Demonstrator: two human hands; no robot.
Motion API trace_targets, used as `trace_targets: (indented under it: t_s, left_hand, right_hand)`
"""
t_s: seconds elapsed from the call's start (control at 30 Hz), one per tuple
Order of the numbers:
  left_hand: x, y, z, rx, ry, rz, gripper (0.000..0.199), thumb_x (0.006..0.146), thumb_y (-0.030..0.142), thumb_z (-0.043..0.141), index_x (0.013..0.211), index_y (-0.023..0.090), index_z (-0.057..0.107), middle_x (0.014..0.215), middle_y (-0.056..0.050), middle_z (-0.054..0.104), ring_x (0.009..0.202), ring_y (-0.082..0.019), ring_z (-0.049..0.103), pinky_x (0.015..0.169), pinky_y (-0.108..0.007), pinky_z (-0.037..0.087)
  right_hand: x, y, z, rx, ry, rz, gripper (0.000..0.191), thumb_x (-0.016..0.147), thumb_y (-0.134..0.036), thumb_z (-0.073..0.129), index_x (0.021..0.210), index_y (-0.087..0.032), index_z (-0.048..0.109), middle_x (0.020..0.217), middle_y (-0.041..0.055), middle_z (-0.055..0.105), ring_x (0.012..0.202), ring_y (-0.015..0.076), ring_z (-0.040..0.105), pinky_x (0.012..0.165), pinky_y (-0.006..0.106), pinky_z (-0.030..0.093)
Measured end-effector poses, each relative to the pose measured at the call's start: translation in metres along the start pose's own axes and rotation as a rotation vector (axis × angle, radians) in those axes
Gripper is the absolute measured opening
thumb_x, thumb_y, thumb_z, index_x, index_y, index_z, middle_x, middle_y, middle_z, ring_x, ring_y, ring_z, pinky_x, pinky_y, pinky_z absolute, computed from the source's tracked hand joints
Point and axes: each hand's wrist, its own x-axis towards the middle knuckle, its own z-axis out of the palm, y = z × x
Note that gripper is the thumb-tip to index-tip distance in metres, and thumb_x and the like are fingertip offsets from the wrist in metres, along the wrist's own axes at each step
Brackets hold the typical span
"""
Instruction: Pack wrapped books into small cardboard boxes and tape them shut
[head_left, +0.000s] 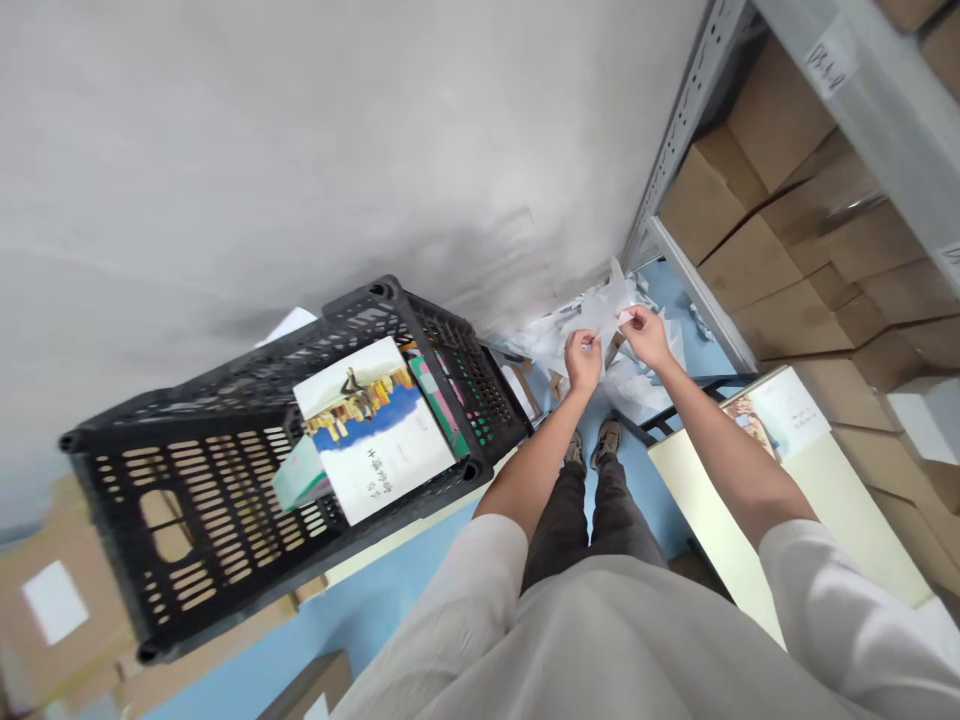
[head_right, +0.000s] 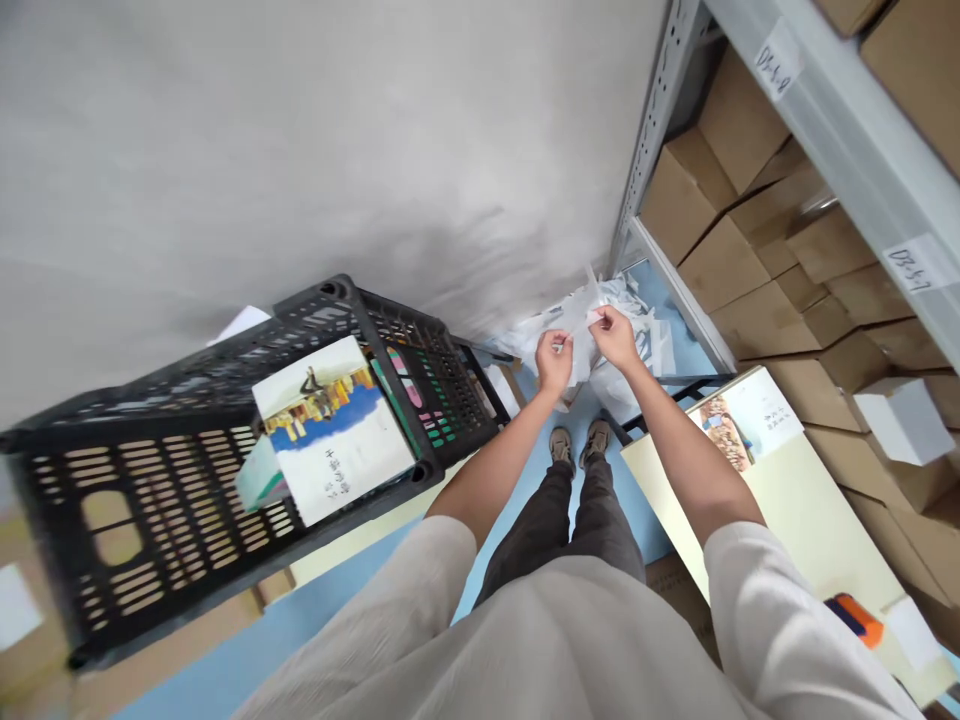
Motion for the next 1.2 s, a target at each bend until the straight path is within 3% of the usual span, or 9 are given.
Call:
trace_targets:
  t_s: [0.27,0.4,0.57,0.67,0.77,0.87,1.07,1.2]
  left_hand:
    - [-0.001,0.053,-0.016,0.009,-0.103,0.140,0.009,0.096,0.017,0.071,0.094,0.026,0.069,0.105,-0.006,0.072,0.112,-0.027,0.067,0.112,-0.039,0.048]
    - [-0.017,0.076,-0.006,0.045,-0.190,0.210,0.009,0.099,0.018,0.068,0.098,0.026,0.071,0.113,-0.009,0.073,0.119,-0.028,0.066,0.118,-0.042,0.043]
    - [-0.059,0.093,0.015,0.108,-0.379,0.355,0.013,0.101,0.017,0.066,0.100,0.027,0.075,0.116,-0.010,0.075,0.123,-0.030,0.065,0.118,-0.045,0.041]
    - [-0.089,0.093,0.026,0.137,-0.501,0.429,0.015,0.100,0.018,0.067,0.101,0.028,0.077,0.118,-0.009,0.076,0.123,-0.031,0.064,0.118,-0.046,0.041]
    - [-0.119,0.088,0.037,0.152,-0.627,0.495,0.016,0.101,0.018,0.066,0.101,0.029,0.078,0.118,-0.010,0.076,0.121,-0.031,0.065,0.118,-0.047,0.040]
    - [-0.151,0.082,0.046,0.170,-0.757,0.573,0.018,0.102,0.018,0.064,0.102,0.028,0.079,0.115,-0.010,0.076,0.117,-0.030,0.065,0.117,-0.046,0.039]
    - [-0.213,0.064,0.054,0.269,-0.957,0.715,0.023,0.102,0.016,0.060,0.102,0.029,0.079,0.110,-0.010,0.075,0.112,-0.029,0.065,0.113,-0.046,0.040]
    - [-0.250,0.053,0.052,0.364,-1.045,0.756,0.025,0.101,0.013,0.059,0.103,0.029,0.078,0.111,-0.010,0.074,0.114,-0.029,0.065,0.112,-0.047,0.043]
  right_hand:
    - [-0.033,-0.049,-0.033,0.080,0.179,-0.050,0.033,0.089,-0.050,0.065,0.103,-0.021,0.074,0.105,0.0077,0.079,0.099,0.0241,0.074,0.096,0.039,0.060]
    - [-0.064,-0.046,-0.068,0.136,0.296,0.084,0.046,0.097,-0.059,0.053,0.101,-0.021,0.078,0.106,0.0088,0.080,0.096,0.0236,0.076,0.090,0.038,0.062]
    - [-0.115,-0.024,-0.112,0.062,0.507,0.225,0.066,0.095,-0.080,0.053,0.089,-0.020,0.079,0.093,0.0103,0.080,0.088,0.0250,0.076,0.082,0.037,0.064]
    - [-0.153,-0.003,-0.137,0.077,0.638,0.311,0.069,0.094,-0.082,0.053,0.087,-0.019,0.080,0.091,0.0108,0.081,0.083,0.0251,0.074,0.077,0.037,0.064]
    - [-0.195,0.018,-0.157,0.002,0.684,0.340,0.050,0.089,-0.065,0.065,0.097,-0.019,0.083,0.088,0.0083,0.079,0.081,0.0256,0.071,0.077,0.039,0.063]
    - [-0.241,0.037,-0.171,-0.139,0.662,0.389,0.041,0.086,-0.046,0.063,0.110,-0.019,0.081,0.091,0.0076,0.078,0.078,0.0256,0.069,0.082,0.043,0.062]
    - [-0.329,0.066,-0.180,-0.344,0.636,0.452,0.045,0.090,-0.029,0.050,0.130,-0.020,0.070,0.127,0.0162,0.076,0.091,0.0296,0.073,0.101,0.049,0.059]
    - [-0.378,0.085,-0.179,-0.388,0.642,0.504,0.042,0.095,-0.025,0.044,0.131,-0.020,0.065,0.119,0.0176,0.076,0.097,0.0333,0.074,0.100,0.050,0.057]
